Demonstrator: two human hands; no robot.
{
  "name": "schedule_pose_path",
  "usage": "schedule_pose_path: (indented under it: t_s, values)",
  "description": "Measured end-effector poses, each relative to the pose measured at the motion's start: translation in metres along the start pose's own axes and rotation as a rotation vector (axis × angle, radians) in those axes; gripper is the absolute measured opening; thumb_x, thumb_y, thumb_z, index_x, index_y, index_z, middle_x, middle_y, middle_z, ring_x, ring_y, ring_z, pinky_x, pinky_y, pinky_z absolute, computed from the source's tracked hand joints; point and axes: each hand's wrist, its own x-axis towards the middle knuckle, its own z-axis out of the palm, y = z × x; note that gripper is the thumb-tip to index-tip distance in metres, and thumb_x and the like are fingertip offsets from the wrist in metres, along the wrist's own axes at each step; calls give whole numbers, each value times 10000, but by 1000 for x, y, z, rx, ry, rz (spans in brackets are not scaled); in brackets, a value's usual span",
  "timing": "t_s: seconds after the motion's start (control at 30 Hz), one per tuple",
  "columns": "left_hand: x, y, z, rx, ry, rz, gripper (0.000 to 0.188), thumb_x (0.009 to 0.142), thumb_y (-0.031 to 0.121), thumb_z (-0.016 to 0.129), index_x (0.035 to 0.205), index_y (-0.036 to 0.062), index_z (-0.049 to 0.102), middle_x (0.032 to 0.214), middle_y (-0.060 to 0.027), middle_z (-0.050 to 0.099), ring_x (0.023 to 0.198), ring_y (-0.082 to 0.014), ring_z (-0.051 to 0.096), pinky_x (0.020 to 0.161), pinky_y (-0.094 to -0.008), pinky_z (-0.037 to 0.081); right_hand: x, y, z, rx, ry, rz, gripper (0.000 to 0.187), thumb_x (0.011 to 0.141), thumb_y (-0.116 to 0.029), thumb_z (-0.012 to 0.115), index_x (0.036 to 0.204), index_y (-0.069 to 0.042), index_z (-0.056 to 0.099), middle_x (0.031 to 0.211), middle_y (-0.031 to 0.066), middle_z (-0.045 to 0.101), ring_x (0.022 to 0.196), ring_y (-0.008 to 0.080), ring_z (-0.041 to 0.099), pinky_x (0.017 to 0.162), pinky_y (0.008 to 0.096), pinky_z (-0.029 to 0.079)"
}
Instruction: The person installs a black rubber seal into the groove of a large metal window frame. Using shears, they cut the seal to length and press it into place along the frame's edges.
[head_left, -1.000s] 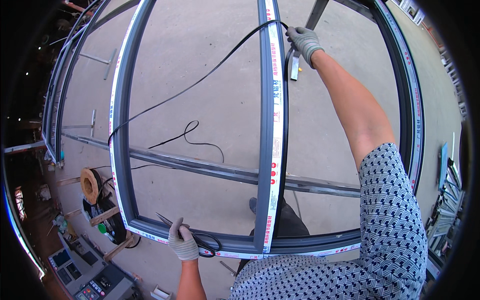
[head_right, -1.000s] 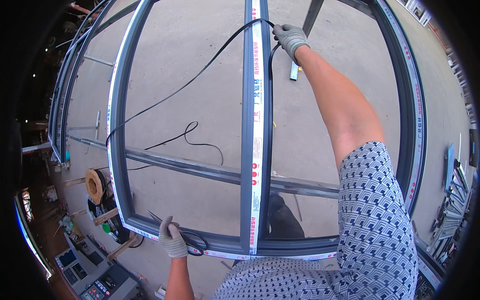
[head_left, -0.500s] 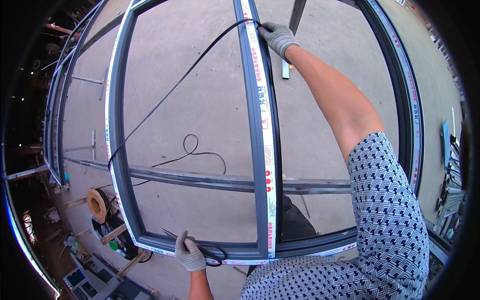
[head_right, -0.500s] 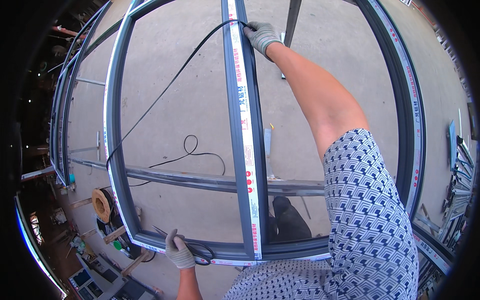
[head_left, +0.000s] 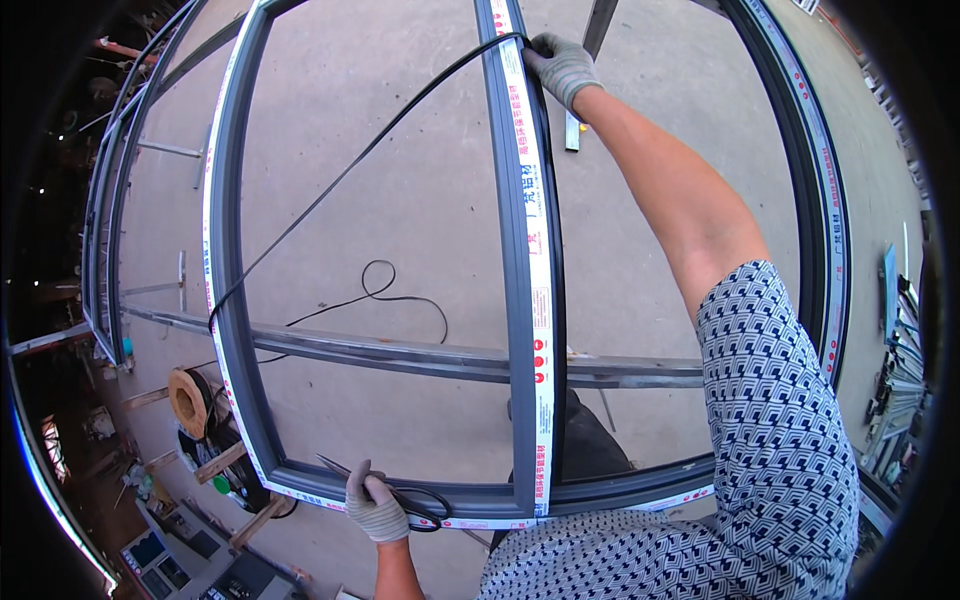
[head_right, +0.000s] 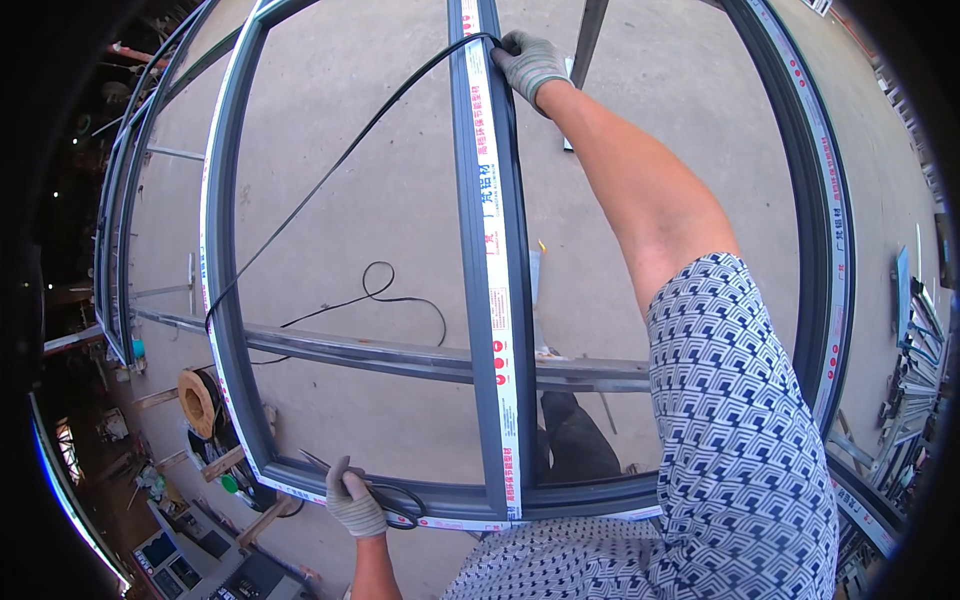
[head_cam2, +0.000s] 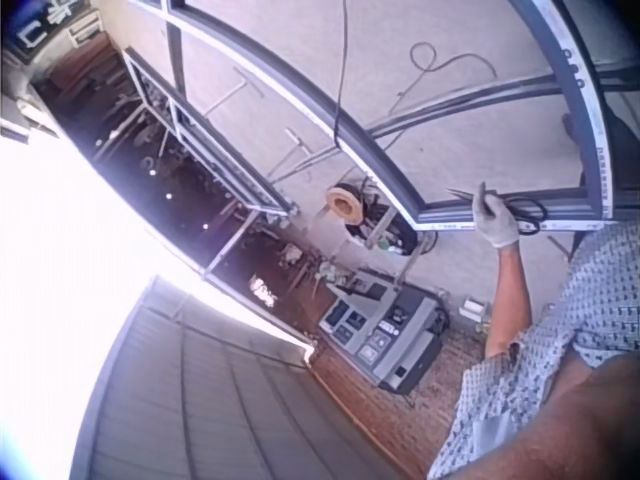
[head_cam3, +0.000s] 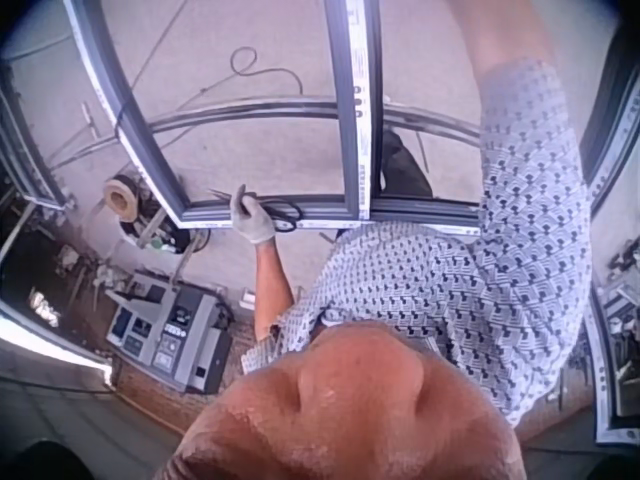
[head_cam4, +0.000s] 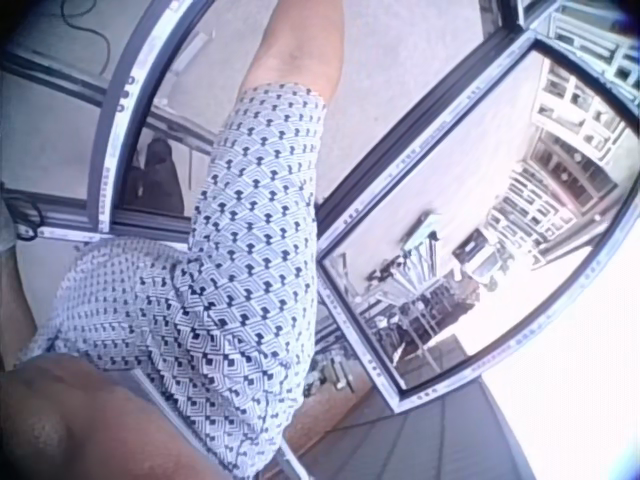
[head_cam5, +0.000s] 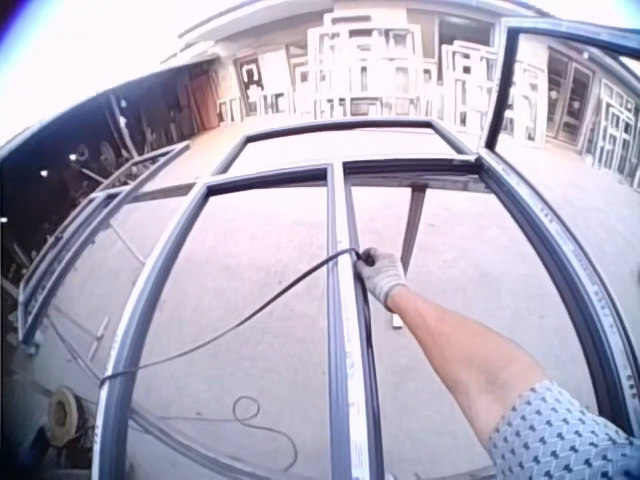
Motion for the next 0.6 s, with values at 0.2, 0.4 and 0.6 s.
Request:
schedule_pose_path:
  t_s: [0.2, 0.4, 0.6]
  values:
    - [-1, 12, 1, 9, -3, -63, 256, 968, 76, 485, 1155, 20, 651, 784, -39, 589, 670, -97, 512, 605, -261, 437, 3, -3, -2, -39, -54, 53, 383, 873, -345, 691, 1135, -66, 699, 1025, 175, 726, 978, 289, 696, 915, 372, 515]
    - [1, 8, 2, -15, -15, -61, 260, 971, 68, 478, 1159, 22, 651, 782, -38, 585, 638, -82, 495, 577, -247, 428, 11, 12, 2, 81, -31, 238, 431, 901, -364, 674, 1080, 28, 692, 926, 175, 725, 827, 281, 708, 829, 375, 556]
    - [-1, 1, 0, -33, -15, -41, 260, 974, 69, 480, 1168, 22, 646, 787, -38, 586, 623, -75, 488, 566, -237, 426, 11, -7, -4, 111, -259, 320, 492, 957, -402, 599, 1046, 73, 691, 859, 152, 706, 697, 233, 685, 712, 358, 570]
